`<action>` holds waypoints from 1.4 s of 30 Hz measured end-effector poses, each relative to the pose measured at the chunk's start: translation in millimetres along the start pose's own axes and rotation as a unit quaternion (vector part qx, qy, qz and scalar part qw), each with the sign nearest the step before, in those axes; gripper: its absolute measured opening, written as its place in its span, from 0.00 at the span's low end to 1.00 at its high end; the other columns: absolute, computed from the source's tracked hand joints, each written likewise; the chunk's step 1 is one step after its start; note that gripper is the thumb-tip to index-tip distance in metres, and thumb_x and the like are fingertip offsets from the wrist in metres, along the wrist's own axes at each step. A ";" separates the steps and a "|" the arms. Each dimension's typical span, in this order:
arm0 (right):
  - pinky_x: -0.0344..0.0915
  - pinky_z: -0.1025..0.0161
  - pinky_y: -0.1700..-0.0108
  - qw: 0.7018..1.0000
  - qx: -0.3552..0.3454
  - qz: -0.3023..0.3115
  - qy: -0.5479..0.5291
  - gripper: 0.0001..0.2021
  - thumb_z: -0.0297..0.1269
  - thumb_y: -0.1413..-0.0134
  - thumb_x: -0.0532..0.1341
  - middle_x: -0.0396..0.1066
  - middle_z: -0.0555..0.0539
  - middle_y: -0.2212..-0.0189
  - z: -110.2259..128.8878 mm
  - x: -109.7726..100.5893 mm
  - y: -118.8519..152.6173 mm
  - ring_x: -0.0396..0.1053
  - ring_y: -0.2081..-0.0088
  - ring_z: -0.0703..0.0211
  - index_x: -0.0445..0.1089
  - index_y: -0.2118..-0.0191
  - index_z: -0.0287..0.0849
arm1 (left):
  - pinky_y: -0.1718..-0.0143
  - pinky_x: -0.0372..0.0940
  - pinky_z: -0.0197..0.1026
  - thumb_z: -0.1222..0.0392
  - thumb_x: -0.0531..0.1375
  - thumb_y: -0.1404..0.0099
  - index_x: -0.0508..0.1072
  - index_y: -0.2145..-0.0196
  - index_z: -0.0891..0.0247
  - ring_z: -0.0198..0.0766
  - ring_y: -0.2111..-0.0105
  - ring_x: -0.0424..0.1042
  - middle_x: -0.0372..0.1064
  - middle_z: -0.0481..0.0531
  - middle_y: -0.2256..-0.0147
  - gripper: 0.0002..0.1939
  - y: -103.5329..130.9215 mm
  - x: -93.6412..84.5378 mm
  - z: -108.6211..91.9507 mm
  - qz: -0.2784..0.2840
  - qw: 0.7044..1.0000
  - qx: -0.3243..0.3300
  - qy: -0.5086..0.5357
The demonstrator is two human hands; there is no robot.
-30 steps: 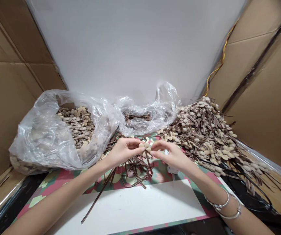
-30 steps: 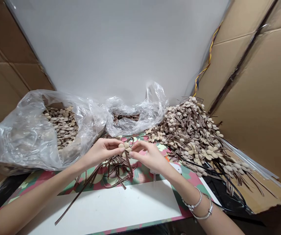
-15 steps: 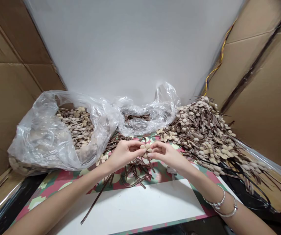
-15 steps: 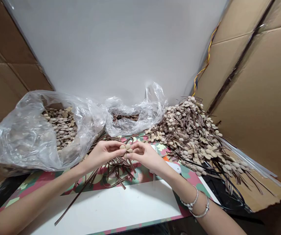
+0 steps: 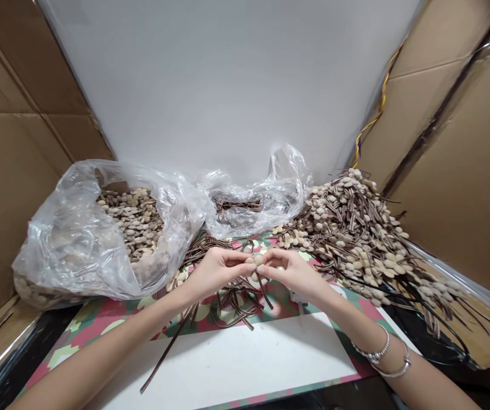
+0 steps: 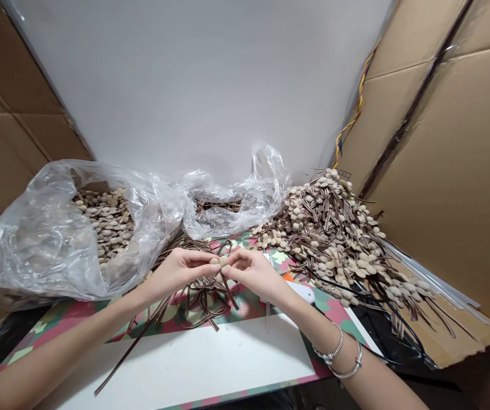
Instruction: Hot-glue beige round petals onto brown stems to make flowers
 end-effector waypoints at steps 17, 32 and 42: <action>0.62 0.65 0.61 0.976 -0.083 0.046 -0.194 0.09 0.38 0.54 0.65 0.66 0.50 0.63 -18.6 12.9 -10.2 0.65 0.62 0.62 0.72 0.64 0.44 | 0.78 0.55 0.29 0.53 0.61 0.43 0.59 0.60 0.62 0.27 0.80 0.62 0.67 0.45 0.76 0.18 -5.0 16.0 25.0 -0.010 0.966 -0.017 0.256; 0.56 0.70 0.78 0.990 0.021 0.086 -0.113 0.06 0.33 0.55 0.62 0.62 0.54 0.79 -15.6 -23.0 -7.8 0.59 0.79 0.68 0.64 0.70 0.40 | 0.54 0.62 0.43 0.50 0.58 0.41 0.74 0.60 0.67 0.43 0.58 0.71 0.73 0.57 0.61 0.18 -1.3 33.7 27.6 0.158 0.962 -0.079 0.207; 0.58 0.69 0.76 0.997 -0.022 0.043 -0.063 0.09 0.36 0.57 0.65 0.64 0.53 0.77 -6.2 -24.5 -7.0 0.61 0.77 0.67 0.67 0.69 0.40 | 0.57 0.66 0.45 0.55 0.63 0.46 0.76 0.65 0.69 0.44 0.62 0.73 0.74 0.59 0.63 0.15 11.9 51.0 23.5 0.176 0.937 -0.159 0.256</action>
Point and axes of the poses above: each hand's wrist, its own y-axis away from the middle knuckle, its own x-axis out of the palm, z = x × y, the point moved 5 cm from there along -y, towards the middle knuckle
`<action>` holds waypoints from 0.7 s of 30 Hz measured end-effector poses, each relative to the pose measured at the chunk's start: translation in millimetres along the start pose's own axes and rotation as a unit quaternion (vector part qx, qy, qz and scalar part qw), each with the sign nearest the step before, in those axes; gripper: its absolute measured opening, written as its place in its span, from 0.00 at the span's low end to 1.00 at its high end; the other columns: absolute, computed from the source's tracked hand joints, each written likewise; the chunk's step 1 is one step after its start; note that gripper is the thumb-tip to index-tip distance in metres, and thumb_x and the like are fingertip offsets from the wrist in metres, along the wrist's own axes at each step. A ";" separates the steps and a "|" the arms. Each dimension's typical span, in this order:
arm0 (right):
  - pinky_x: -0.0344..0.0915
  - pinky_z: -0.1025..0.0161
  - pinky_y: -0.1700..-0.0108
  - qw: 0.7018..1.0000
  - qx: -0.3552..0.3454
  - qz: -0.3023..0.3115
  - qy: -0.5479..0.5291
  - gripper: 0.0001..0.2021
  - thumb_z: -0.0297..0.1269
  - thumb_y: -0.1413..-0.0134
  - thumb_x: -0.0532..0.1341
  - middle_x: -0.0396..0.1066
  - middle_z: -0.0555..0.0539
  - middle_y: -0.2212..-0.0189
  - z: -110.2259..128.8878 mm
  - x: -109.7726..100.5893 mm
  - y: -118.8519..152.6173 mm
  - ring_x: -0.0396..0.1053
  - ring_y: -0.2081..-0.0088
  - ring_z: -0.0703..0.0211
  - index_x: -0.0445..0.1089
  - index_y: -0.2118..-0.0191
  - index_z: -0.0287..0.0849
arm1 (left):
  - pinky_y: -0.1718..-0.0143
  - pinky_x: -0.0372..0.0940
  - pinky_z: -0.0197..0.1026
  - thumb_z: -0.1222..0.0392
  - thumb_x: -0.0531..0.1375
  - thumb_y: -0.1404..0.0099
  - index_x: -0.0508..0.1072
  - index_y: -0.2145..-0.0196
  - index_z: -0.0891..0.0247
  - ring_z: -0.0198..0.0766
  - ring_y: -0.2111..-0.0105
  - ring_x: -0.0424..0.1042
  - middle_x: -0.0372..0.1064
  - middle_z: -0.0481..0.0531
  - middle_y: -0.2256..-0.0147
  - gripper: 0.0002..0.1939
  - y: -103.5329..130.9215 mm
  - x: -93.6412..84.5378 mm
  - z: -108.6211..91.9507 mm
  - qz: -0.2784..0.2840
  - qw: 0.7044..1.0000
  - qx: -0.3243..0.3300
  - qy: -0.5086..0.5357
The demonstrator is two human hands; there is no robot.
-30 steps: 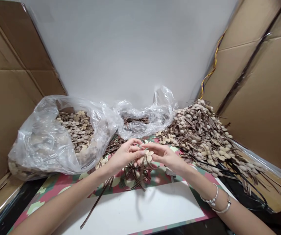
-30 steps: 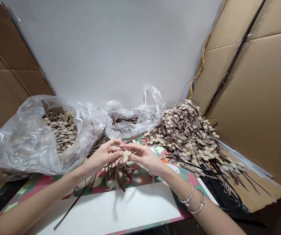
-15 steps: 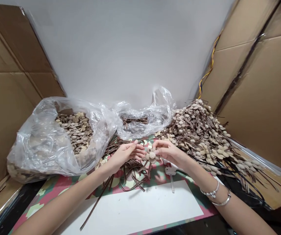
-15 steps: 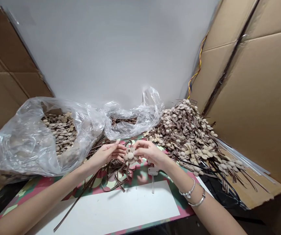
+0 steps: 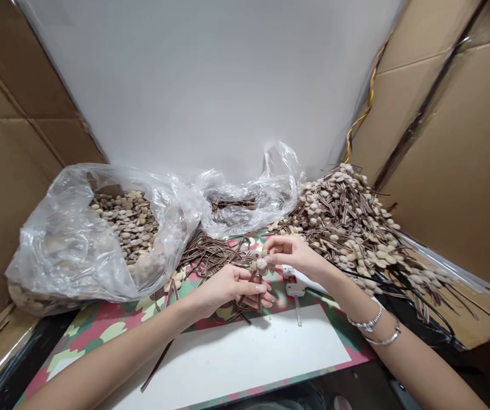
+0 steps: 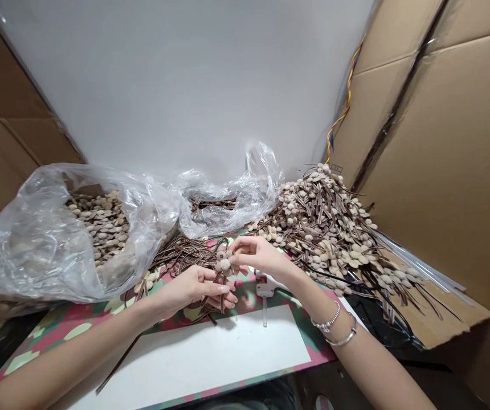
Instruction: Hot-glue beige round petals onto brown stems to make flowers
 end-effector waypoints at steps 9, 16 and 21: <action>0.62 0.67 0.74 0.999 -0.039 -0.017 0.032 0.10 0.38 0.54 0.64 0.70 0.49 0.76 15.2 -12.0 1.5 0.66 0.76 0.65 0.69 0.66 0.39 | 0.61 0.67 0.42 0.52 0.63 0.47 0.75 0.65 0.71 0.41 0.66 0.74 0.74 0.61 0.65 0.17 1.6 4.3 7.2 0.040 0.998 -0.043 -0.036; 0.64 0.66 0.68 0.910 -0.078 -0.169 0.371 0.19 0.44 0.55 0.63 0.73 0.43 0.67 120.1 -132.9 21.6 0.70 0.67 0.61 0.68 0.58 0.35 | 0.78 0.60 0.32 0.48 0.54 0.39 0.67 0.67 0.65 0.32 0.79 0.68 0.70 0.50 0.77 0.15 26.4 -38.0 -4.6 -0.040 0.988 0.013 -0.147; 0.57 0.65 0.70 0.803 0.031 -0.220 0.553 0.34 0.50 0.51 0.45 0.71 0.41 0.74 161.3 -222.4 -6.9 0.69 0.70 0.64 0.65 0.57 0.15 | 0.82 0.53 0.31 0.48 0.50 0.36 0.62 0.68 0.62 0.29 0.85 0.57 0.58 0.41 0.83 0.14 62.0 -94.3 -21.4 -0.250 0.930 0.118 -0.243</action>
Point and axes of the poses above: each hand's wrist, its own y-axis away from the middle knuckle, its own x-axis out of the palm, z = x × y, the point moved 5 cm from there along -y, towards the middle knuckle
